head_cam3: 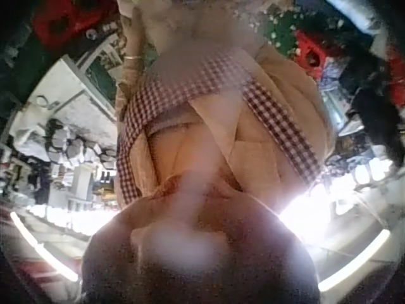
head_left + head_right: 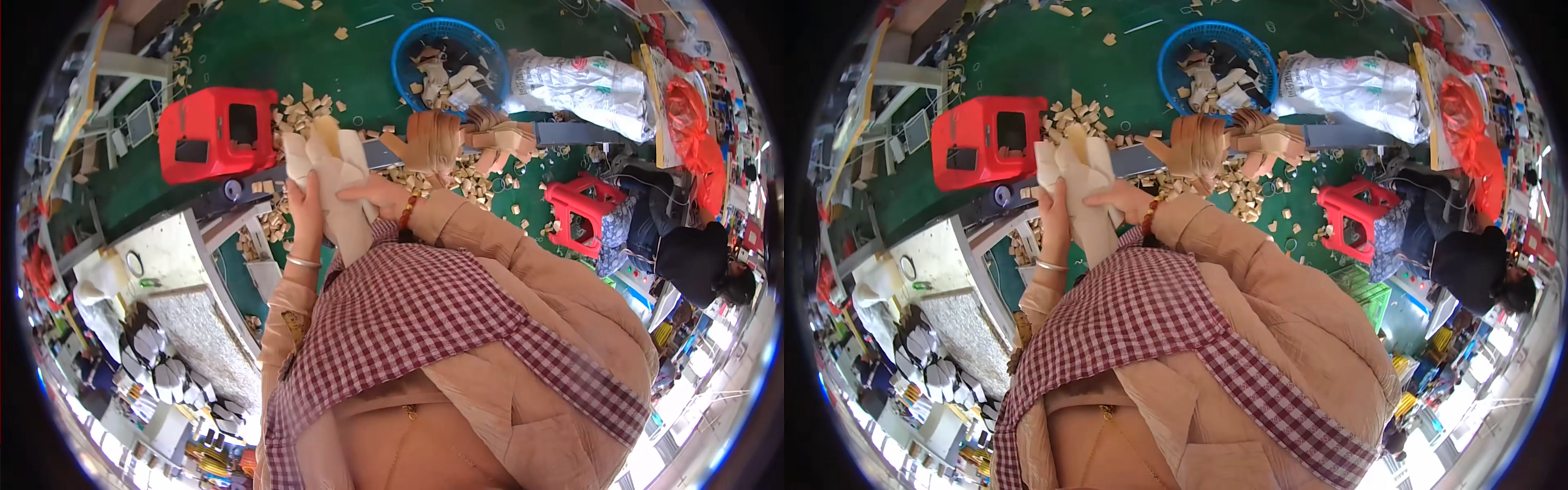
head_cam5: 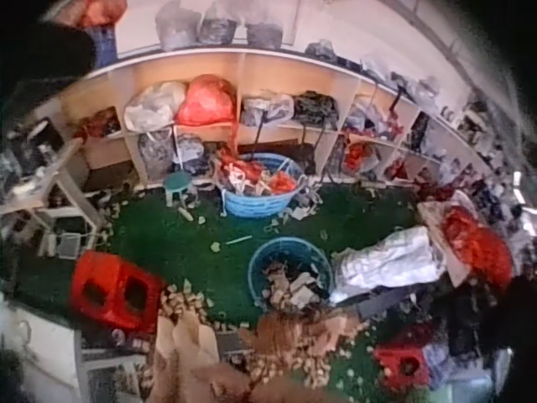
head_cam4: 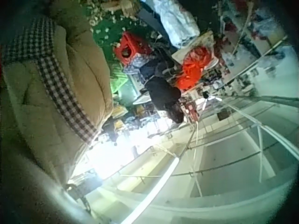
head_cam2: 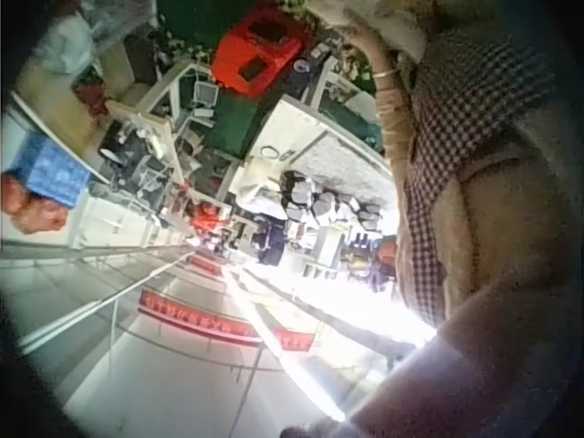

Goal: Manually assemble shoe components by placing liners and inserts into shoe uppers at a factory workstation.

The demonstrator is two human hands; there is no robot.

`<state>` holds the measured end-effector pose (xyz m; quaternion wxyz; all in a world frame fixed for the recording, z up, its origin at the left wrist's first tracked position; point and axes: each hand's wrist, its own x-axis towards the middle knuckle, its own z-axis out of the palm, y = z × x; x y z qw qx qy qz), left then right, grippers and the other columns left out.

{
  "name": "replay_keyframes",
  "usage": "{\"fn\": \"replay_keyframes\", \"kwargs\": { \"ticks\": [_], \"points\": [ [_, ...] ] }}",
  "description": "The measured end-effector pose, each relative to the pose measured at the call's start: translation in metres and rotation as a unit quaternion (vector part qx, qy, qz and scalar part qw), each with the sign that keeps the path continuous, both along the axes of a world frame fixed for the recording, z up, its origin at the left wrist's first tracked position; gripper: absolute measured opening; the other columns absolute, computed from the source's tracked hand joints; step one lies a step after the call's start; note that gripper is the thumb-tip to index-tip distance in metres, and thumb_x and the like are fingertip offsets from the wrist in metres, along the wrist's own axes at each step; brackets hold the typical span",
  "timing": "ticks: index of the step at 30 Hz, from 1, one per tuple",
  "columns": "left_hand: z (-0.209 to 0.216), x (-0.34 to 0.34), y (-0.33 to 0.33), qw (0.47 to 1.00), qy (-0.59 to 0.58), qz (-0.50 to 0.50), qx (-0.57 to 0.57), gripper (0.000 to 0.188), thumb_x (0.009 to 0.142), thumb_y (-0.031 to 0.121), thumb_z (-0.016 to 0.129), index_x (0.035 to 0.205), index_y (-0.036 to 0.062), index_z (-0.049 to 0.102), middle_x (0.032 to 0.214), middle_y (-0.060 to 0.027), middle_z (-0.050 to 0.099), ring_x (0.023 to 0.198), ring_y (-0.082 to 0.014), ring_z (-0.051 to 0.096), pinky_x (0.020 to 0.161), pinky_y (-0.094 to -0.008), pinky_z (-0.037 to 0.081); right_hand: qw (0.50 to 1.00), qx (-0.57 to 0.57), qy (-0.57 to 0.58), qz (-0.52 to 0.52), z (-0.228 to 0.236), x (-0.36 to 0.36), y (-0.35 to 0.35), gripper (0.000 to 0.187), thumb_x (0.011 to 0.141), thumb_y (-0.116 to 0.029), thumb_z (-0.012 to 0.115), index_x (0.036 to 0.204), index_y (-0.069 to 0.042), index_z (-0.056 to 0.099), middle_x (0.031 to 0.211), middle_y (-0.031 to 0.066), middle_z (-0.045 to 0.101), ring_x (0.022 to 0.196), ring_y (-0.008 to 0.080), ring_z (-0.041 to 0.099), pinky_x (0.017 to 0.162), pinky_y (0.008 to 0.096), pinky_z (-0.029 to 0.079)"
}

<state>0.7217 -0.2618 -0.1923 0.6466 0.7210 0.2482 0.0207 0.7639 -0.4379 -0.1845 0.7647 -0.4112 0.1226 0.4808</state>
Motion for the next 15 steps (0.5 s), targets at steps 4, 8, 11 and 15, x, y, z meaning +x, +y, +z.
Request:
{"fn": "replay_keyframes", "kwargs": {
  "ticks": [4, 8, 11, 15],
  "points": [
    [-0.001, 0.036, -0.024, 0.995, 0.047, -0.046, -0.074, 0.047, 0.094, 0.02, 0.058, 0.133, 0.0001, 0.043, 0.112, -0.013, 0.062, 0.092, -0.0181, 0.061, 0.079, -0.0261, 0.05, 0.989, 0.018, 0.099, -0.111, -0.012, 0.026, -0.049, 0.044, 0.083, -0.009, 0.07, 0.122, 0.006, 0.055, 0.113, 0.0157, 0.066, 0.093, 0.0237, 0.067, 0.079, 0.0315, 0.056],
    [-0.004, 0.069, -0.045, 0.981, 0.093, -0.087, -0.148, 0.052, 0.093, 0.019, 0.059, 0.138, 0.0027, 0.038, 0.116, -0.0126, 0.061, 0.093, -0.0199, 0.062, 0.082, -0.0261, 0.049, 0.968, 0.033, 0.106, -0.227, -0.049, 0.067, -0.106, 0.044, 0.082, -0.009, 0.072, 0.12, 0.006, 0.056, 0.109, 0.0156, 0.067, 0.092, 0.026, 0.067, 0.078, 0.0333, 0.056],
    [-0.025, 0.058, -0.035, 0.973, 0.15, -0.128, -0.121, 0.05, 0.092, 0.015, 0.059, 0.138, 0.0059, 0.039, 0.115, -0.0127, 0.062, 0.09, -0.0193, 0.062, 0.08, -0.0259, 0.05, 0.946, 0.033, 0.111, -0.302, -0.087, 0.106, -0.145, 0.044, 0.083, -0.011, 0.071, 0.12, 0.006, 0.056, 0.109, 0.016, 0.067, 0.092, 0.0269, 0.068, 0.079, 0.0335, 0.057],
    [-0.028, 0.016, -0.018, 0.957, 0.218, -0.164, -0.101, 0.047, 0.091, 0.012, 0.058, 0.135, 0.0053, 0.041, 0.11, -0.0123, 0.064, 0.086, -0.0183, 0.063, 0.076, -0.0252, 0.05, 0.904, 0.019, 0.126, -0.408, -0.128, 0.15, -0.188, 0.045, 0.087, -0.016, 0.068, 0.123, 0.007, 0.052, 0.111, 0.0172, 0.065, 0.093, 0.0276, 0.068, 0.084, 0.0323, 0.056]
  ]
}}
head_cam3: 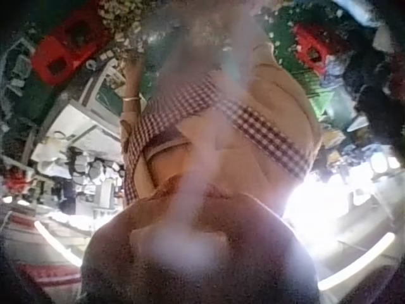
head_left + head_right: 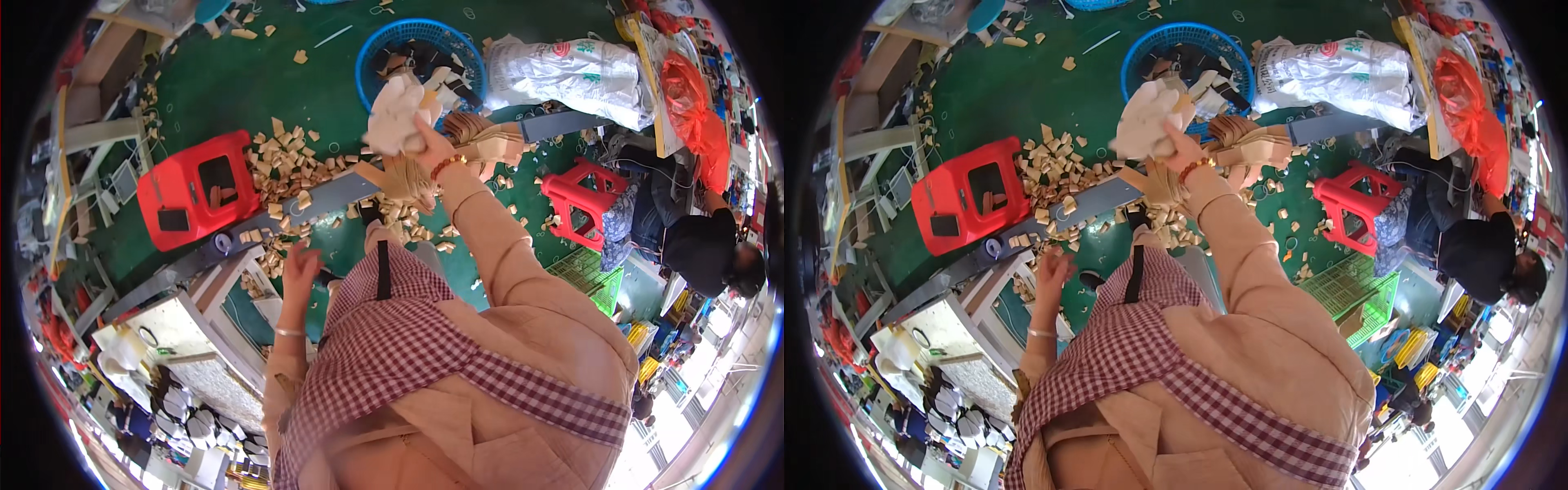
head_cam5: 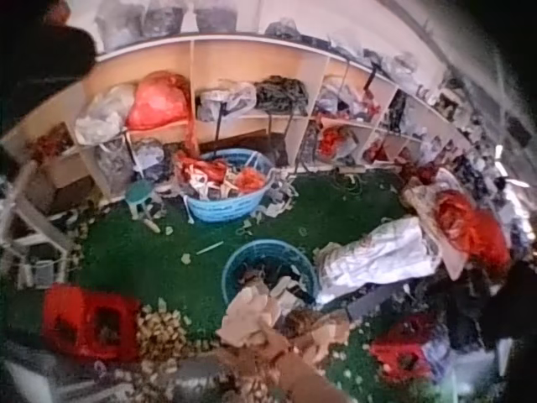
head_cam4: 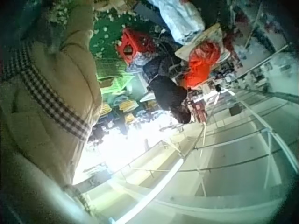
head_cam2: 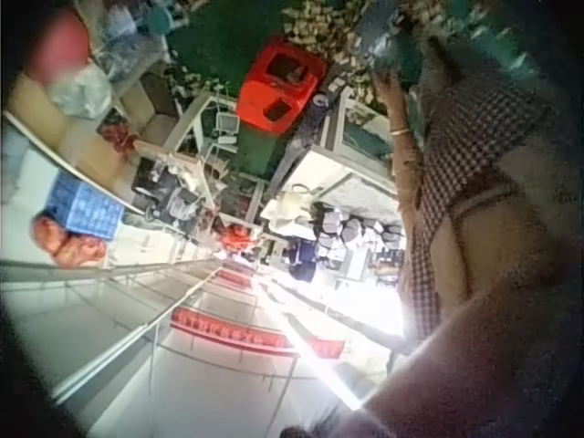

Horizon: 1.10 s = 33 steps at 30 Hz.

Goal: Manually assemble shoe components by placing liners and inserts into shoe uppers at a factory workstation.

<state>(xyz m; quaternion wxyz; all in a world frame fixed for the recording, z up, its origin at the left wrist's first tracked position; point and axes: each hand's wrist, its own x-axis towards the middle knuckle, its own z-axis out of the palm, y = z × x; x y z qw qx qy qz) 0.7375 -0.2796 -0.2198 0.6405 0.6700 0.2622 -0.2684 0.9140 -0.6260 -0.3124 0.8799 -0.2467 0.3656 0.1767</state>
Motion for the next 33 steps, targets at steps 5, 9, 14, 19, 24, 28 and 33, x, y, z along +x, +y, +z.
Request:
{"fn": "replay_keyframes", "kwargs": {
  "ticks": [5, 9, 14, 19, 24, 28, 33],
  "points": [
    [0.012, -0.054, 0.012, 0.995, 0.038, -0.073, 0.062, 0.041, 0.091, 0.01, 0.058, 0.13, 0.0029, 0.046, 0.103, -0.0118, 0.066, 0.086, -0.0184, 0.062, 0.076, -0.0262, 0.049, 0.997, -0.075, 0.03, -0.01, -0.022, 0.021, -0.01, 0.042, 0.087, -0.016, 0.067, 0.12, 0.005, 0.054, 0.107, 0.0155, 0.066, 0.088, 0.0251, 0.066, 0.08, 0.0302, 0.054],
    [0.018, -0.079, 0.019, 0.983, 0.023, -0.132, 0.124, 0.036, 0.088, 0.01, 0.061, 0.122, 0.0019, 0.054, 0.097, -0.0105, 0.068, 0.078, -0.0183, 0.063, 0.069, -0.0275, 0.051, 0.989, -0.135, 0.053, -0.003, -0.003, -0.007, 0.028, 0.039, 0.088, -0.017, 0.067, 0.118, 0.004, 0.056, 0.104, 0.0141, 0.066, 0.085, 0.0231, 0.066, 0.076, 0.0285, 0.053],
    [0.033, -0.082, 0.024, 0.972, 0.037, -0.168, 0.158, 0.032, 0.091, 0.011, 0.059, 0.122, 0.0032, 0.055, 0.099, -0.0109, 0.067, 0.086, -0.0187, 0.063, 0.077, -0.0277, 0.049, 0.975, -0.214, 0.05, 0.027, 0.049, -0.063, 0.069, 0.035, 0.088, -0.018, 0.066, 0.116, 0.003, 0.058, 0.1, 0.0123, 0.067, 0.08, 0.0206, 0.064, 0.071, 0.0264, 0.051],
    [0.038, -0.11, 0.043, 0.98, 0.002, -0.115, 0.165, 0.034, 0.091, 0.013, 0.059, 0.122, 0.0028, 0.054, 0.098, -0.0095, 0.067, 0.085, -0.0187, 0.063, 0.076, -0.0279, 0.049, 0.956, -0.25, -0.01, 0.154, 0.076, -0.055, 0.15, 0.032, 0.089, -0.018, 0.065, 0.113, 0.001, 0.06, 0.096, 0.0106, 0.067, 0.076, 0.0181, 0.063, 0.067, 0.0243, 0.049],
    [0.102, -0.159, 0.051, 0.973, 0.032, 0.001, 0.229, 0.038, 0.085, 0.023, 0.062, 0.118, 0.0048, 0.058, 0.097, -0.0137, 0.068, 0.083, -0.0307, 0.065, 0.071, -0.0375, 0.051, 0.842, -0.151, -0.172, 0.488, 0.063, -0.025, 0.064, 0.028, 0.089, -0.019, 0.065, 0.11, 0.0, 0.062, 0.092, 0.0088, 0.067, 0.071, 0.0156, 0.062, 0.062, 0.0223, 0.048],
    [0.083, -0.207, 0.064, 0.941, -0.066, 0.051, 0.327, 0.038, 0.085, 0.023, 0.063, 0.116, 0.0035, 0.056, 0.1, -0.0142, 0.066, 0.084, -0.0343, 0.064, 0.074, -0.0406, 0.051, 0.733, -0.116, -0.276, 0.611, 0.077, -0.044, 0.306, 0.026, 0.09, -0.02, 0.064, 0.108, -0.002, 0.063, 0.088, 0.0074, 0.068, 0.068, 0.0136, 0.061, 0.059, 0.0206, 0.046],
    [0.115, -0.272, 0.108, 0.921, -0.027, 0.066, 0.383, 0.036, 0.085, 0.02, 0.061, 0.116, 0.0021, 0.056, 0.106, -0.015, 0.064, 0.091, -0.0335, 0.062, 0.08, -0.0386, 0.05, 0.652, -0.178, -0.371, 0.637, 0.106, -0.051, 0.483, 0.023, 0.09, -0.02, 0.063, 0.106, -0.003, 0.065, 0.084, 0.0057, 0.068, 0.063, 0.011, 0.06, 0.054, 0.0185, 0.045]
  ]
}}
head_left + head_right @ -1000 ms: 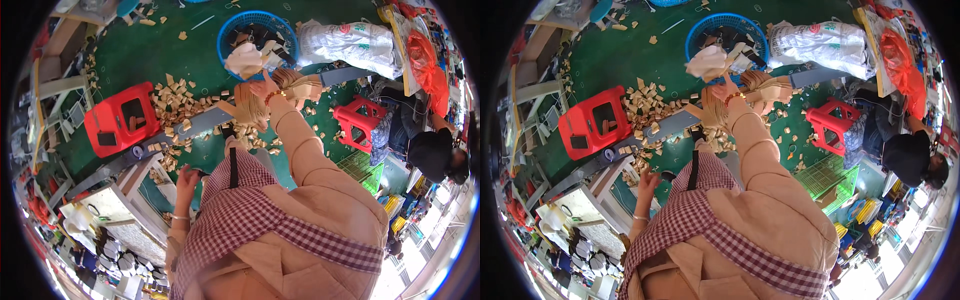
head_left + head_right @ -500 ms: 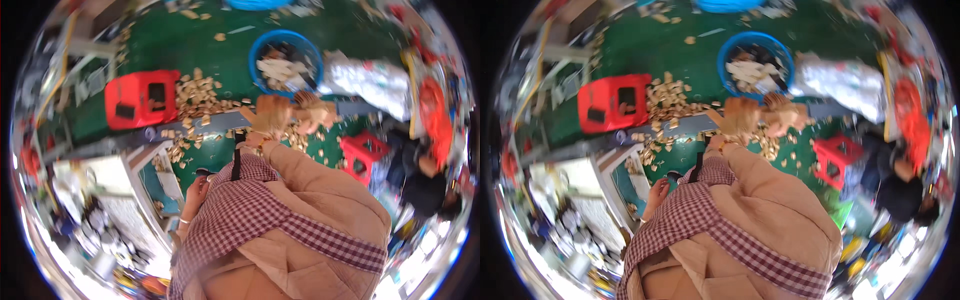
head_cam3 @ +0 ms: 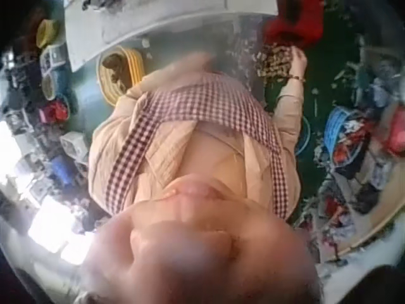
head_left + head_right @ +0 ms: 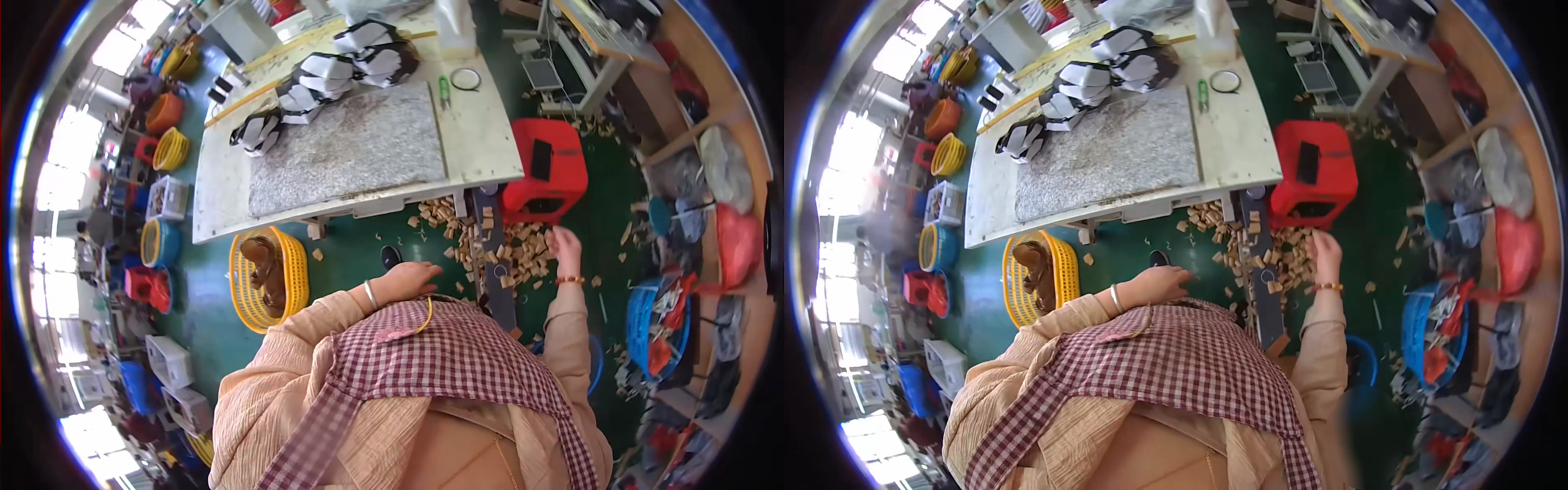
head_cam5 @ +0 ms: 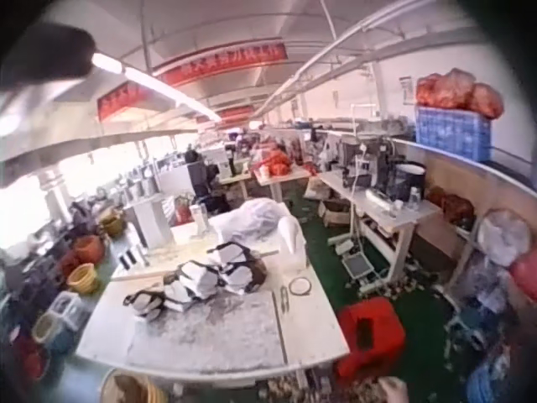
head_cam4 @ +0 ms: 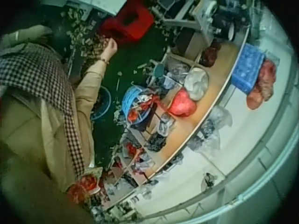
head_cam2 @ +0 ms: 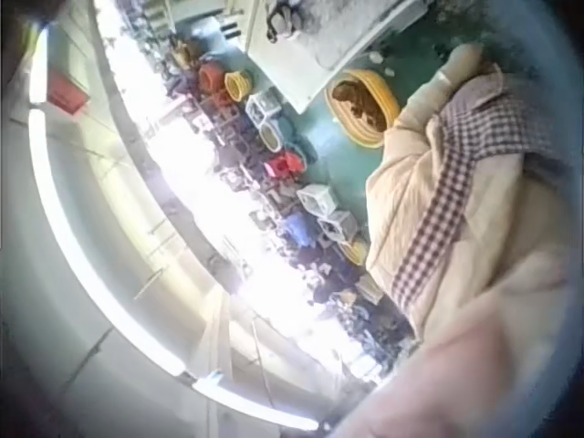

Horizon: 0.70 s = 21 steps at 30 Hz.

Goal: Manually assemble shoe components by placing liners and inserts into shoe uppers at a factory workstation.

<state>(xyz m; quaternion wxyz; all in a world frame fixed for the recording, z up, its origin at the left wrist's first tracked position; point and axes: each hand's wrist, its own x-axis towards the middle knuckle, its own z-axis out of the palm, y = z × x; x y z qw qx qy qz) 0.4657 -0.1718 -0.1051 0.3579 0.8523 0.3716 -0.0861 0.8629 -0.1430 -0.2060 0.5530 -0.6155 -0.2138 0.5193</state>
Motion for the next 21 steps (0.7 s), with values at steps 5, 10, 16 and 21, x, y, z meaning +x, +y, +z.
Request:
{"fn": "replay_keyframes", "kwargs": {
  "ticks": [5, 10, 16, 21],
  "points": [
    [0.01, -0.085, 0.068, 0.986, -0.129, 0.065, 0.085, 0.034, 0.084, 0.016, 0.062, 0.115, 0.0033, 0.057, 0.104, -0.014, 0.063, 0.091, -0.0334, 0.061, 0.079, -0.0385, 0.05, 0.994, 0.079, -0.029, 0.072, 0.111, -0.102, 0.156, 0.024, 0.092, -0.02, 0.061, 0.109, -0.003, 0.063, 0.093, 0.0074, 0.068, 0.075, 0.0122, 0.062, 0.064, 0.02, 0.047],
    [0.035, -0.148, 0.153, 0.957, -0.21, 0.111, 0.164, 0.033, 0.082, 0.012, 0.062, 0.114, 0.0042, 0.057, 0.103, -0.0133, 0.063, 0.091, -0.0332, 0.061, 0.078, -0.038, 0.05, 0.987, 0.129, -0.051, 0.084, 0.171, -0.154, 0.286, 0.023, 0.092, -0.021, 0.061, 0.108, -0.004, 0.062, 0.092, 0.0073, 0.065, 0.073, 0.012, 0.059, 0.063, 0.0206, 0.045],
    [0.062, -0.166, 0.217, 0.961, -0.203, 0.146, 0.122, 0.037, 0.082, 0.009, 0.063, 0.119, 0.0046, 0.058, 0.11, -0.0126, 0.063, 0.094, -0.0329, 0.062, 0.082, -0.0377, 0.05, 0.983, 0.148, -0.056, 0.094, 0.214, -0.183, 0.418, 0.024, 0.092, -0.025, 0.062, 0.104, -0.004, 0.061, 0.085, 0.0061, 0.062, 0.065, 0.0103, 0.053, 0.057, 0.02, 0.042],
    [0.042, -0.158, 0.214, 0.965, -0.175, 0.179, 0.081, 0.035, 0.084, 0.01, 0.063, 0.118, 0.0049, 0.058, 0.11, -0.0122, 0.063, 0.095, -0.0324, 0.062, 0.082, -0.0375, 0.05, 0.976, 0.139, -0.043, 0.164, 0.211, -0.193, 0.486, 0.025, 0.092, -0.027, 0.062, 0.102, -0.004, 0.061, 0.079, 0.0052, 0.059, 0.059, 0.009, 0.049, 0.051, 0.0195, 0.039]
  ]
}}
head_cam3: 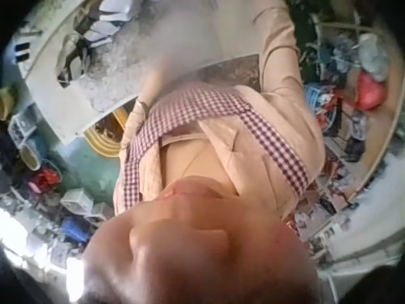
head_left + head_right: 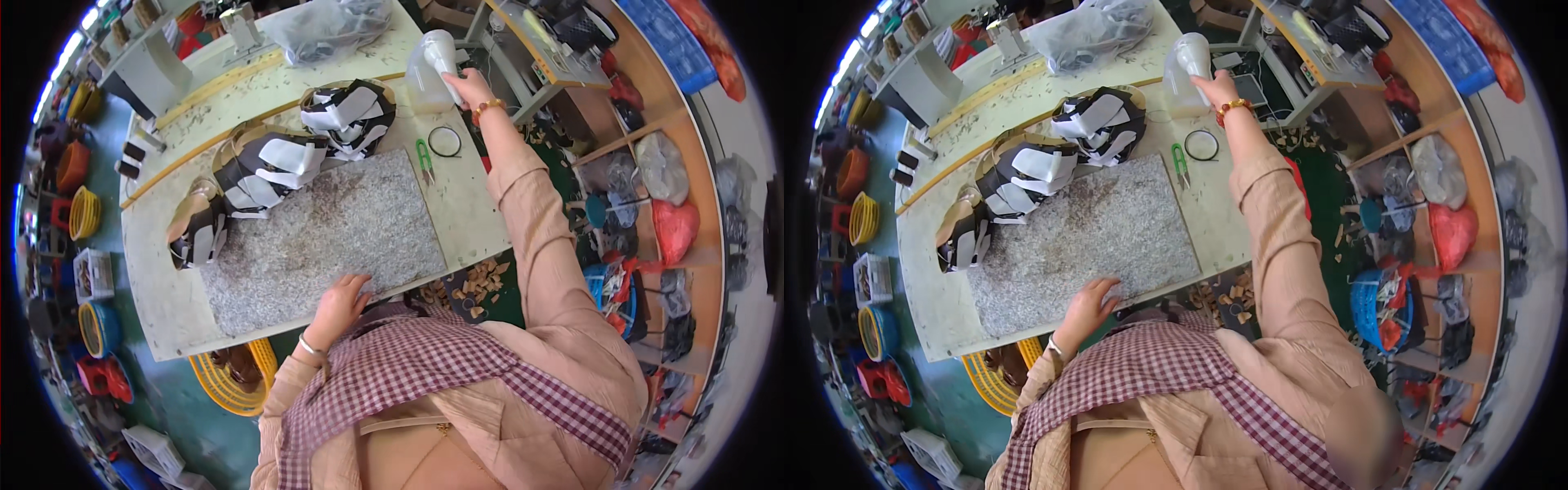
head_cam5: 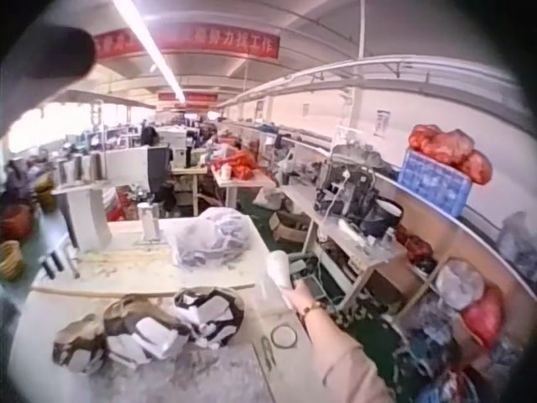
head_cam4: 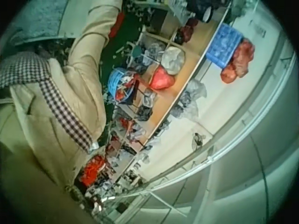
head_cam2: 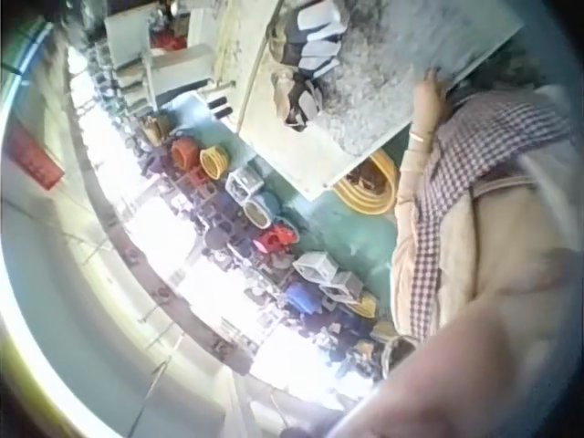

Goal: Manually assemble shoe components by placing liners and inserts into shoe uppers at a factory workstation.

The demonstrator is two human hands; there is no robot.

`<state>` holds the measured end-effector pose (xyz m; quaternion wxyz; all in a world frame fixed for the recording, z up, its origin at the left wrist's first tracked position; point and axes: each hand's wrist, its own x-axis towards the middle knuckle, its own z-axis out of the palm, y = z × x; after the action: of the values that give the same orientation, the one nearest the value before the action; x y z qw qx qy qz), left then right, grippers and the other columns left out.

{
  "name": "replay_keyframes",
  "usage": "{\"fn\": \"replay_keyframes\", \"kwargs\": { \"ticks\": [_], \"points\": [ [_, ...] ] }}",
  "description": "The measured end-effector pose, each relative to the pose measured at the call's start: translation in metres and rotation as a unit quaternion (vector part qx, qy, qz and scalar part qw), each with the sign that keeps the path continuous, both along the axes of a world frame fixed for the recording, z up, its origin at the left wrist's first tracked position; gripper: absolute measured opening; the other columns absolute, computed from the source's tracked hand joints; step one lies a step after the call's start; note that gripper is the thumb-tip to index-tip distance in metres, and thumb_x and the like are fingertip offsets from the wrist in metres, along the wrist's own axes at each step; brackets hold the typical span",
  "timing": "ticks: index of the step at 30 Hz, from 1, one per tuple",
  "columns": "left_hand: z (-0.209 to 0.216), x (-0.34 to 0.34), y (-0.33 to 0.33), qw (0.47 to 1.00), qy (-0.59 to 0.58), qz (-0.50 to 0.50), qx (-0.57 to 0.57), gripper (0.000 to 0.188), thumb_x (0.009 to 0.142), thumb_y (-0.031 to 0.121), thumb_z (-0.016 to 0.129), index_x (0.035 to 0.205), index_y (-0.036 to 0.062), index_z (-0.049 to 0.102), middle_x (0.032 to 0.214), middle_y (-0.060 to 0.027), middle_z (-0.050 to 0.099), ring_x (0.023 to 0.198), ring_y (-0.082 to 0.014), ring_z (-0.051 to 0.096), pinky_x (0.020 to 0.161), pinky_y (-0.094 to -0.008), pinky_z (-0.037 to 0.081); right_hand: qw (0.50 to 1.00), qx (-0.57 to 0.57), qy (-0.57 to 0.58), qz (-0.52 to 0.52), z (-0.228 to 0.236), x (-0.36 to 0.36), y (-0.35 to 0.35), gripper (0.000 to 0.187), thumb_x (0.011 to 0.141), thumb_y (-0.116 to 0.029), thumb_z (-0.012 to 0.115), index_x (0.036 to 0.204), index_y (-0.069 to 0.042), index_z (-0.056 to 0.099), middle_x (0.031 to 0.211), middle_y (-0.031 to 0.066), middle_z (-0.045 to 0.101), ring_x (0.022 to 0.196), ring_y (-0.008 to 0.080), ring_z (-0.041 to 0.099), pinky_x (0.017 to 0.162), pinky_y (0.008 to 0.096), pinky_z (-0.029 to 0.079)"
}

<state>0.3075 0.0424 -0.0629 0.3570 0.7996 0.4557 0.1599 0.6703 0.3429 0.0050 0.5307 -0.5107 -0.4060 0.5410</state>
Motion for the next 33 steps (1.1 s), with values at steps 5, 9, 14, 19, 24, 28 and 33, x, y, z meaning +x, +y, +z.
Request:
{"fn": "replay_keyframes", "kwargs": {
  "ticks": [5, 9, 14, 19, 24, 28, 33],
  "points": [
    [-0.027, 0.006, -0.021, 0.998, -0.013, 0.02, -0.058, 0.033, 0.084, 0.011, 0.061, 0.116, 0.0055, 0.058, 0.103, -0.0124, 0.063, 0.088, -0.0335, 0.062, 0.076, -0.0376, 0.051, 0.996, -0.017, 0.013, 0.088, -0.006, 0.001, 0.018, 0.027, 0.092, -0.03, 0.063, 0.099, -0.004, 0.06, 0.074, 0.0043, 0.056, 0.052, 0.0076, 0.045, 0.046, 0.0191, 0.037],
    [-0.023, 0.004, -0.026, 0.996, -0.013, 0.054, -0.064, 0.032, 0.085, 0.012, 0.062, 0.116, 0.0059, 0.058, 0.102, -0.0124, 0.063, 0.087, -0.0333, 0.062, 0.076, -0.0372, 0.051, 0.99, -0.038, 0.034, 0.13, -0.002, 0.062, -0.011, 0.029, 0.092, -0.032, 0.063, 0.096, -0.004, 0.059, 0.069, 0.0036, 0.053, 0.047, 0.0065, 0.041, 0.042, 0.0187, 0.034],
    [-0.037, -0.008, -0.031, 0.998, 0.006, 0.029, -0.063, 0.033, 0.084, 0.012, 0.062, 0.117, 0.0059, 0.058, 0.102, -0.0123, 0.063, 0.087, -0.0326, 0.062, 0.077, -0.0367, 0.051, 0.923, 0.07, -0.298, 0.233, 0.073, 0.047, -0.103, 0.029, 0.092, -0.03, 0.06, 0.102, -0.002, 0.061, 0.074, 0.0042, 0.06, 0.051, 0.0141, 0.047, 0.049, 0.0256, 0.041],
    [-0.039, -0.033, -0.039, 0.999, 0.008, -0.008, -0.038, 0.035, 0.083, 0.012, 0.063, 0.117, 0.0054, 0.058, 0.102, -0.0122, 0.064, 0.088, -0.0324, 0.062, 0.078, -0.037, 0.051, 0.469, 0.124, -0.77, 0.414, 0.094, -0.072, -0.218, 0.034, 0.078, -0.024, 0.069, 0.102, -0.002, 0.063, 0.07, 0.0152, 0.066, 0.061, 0.0306, 0.063, 0.06, 0.0398, 0.051],
    [-0.028, -0.075, -0.028, 0.998, -0.034, -0.023, 0.039, 0.04, 0.081, 0.012, 0.065, 0.119, 0.0043, 0.056, 0.106, -0.0132, 0.062, 0.092, -0.0331, 0.061, 0.081, -0.0384, 0.051, 0.495, 0.157, -0.749, 0.411, -0.018, -0.148, -0.261, 0.024, 0.074, -0.019, 0.07, 0.089, -0.001, 0.064, 0.068, 0.0134, 0.065, 0.058, 0.0322, 0.061, 0.059, 0.0423, 0.051],
    [0.001, -0.081, 0.015, 0.993, -0.008, -0.028, 0.115, 0.062, 0.077, 0.013, 0.069, 0.133, 0.0039, 0.045, 0.127, -0.0168, 0.052, 0.111, -0.0339, 0.054, 0.092, -0.0396, 0.048, 0.706, 0.212, -0.636, 0.228, -0.02, -0.167, -0.295, 0.022, 0.073, -0.017, 0.073, 0.087, -0.001, 0.067, 0.073, 0.0118, 0.067, 0.06, 0.0292, 0.06, 0.061, 0.0388, 0.05],
    [0.002, 0.0, 0.107, 0.956, 0.027, -0.078, 0.283, 0.094, 0.066, 0.028, 0.08, 0.144, 0.0103, 0.032, 0.139, -0.0204, 0.041, 0.122, -0.0373, 0.045, 0.097, -0.0467, 0.045, 0.958, 0.067, -0.276, -0.041, -0.06, -0.188, -0.331, 0.016, 0.077, -0.015, 0.073, 0.086, -0.002, 0.07, 0.078, 0.0059, 0.068, 0.066, 0.0196, 0.059, 0.065, 0.0301, 0.05]
  ]
}}
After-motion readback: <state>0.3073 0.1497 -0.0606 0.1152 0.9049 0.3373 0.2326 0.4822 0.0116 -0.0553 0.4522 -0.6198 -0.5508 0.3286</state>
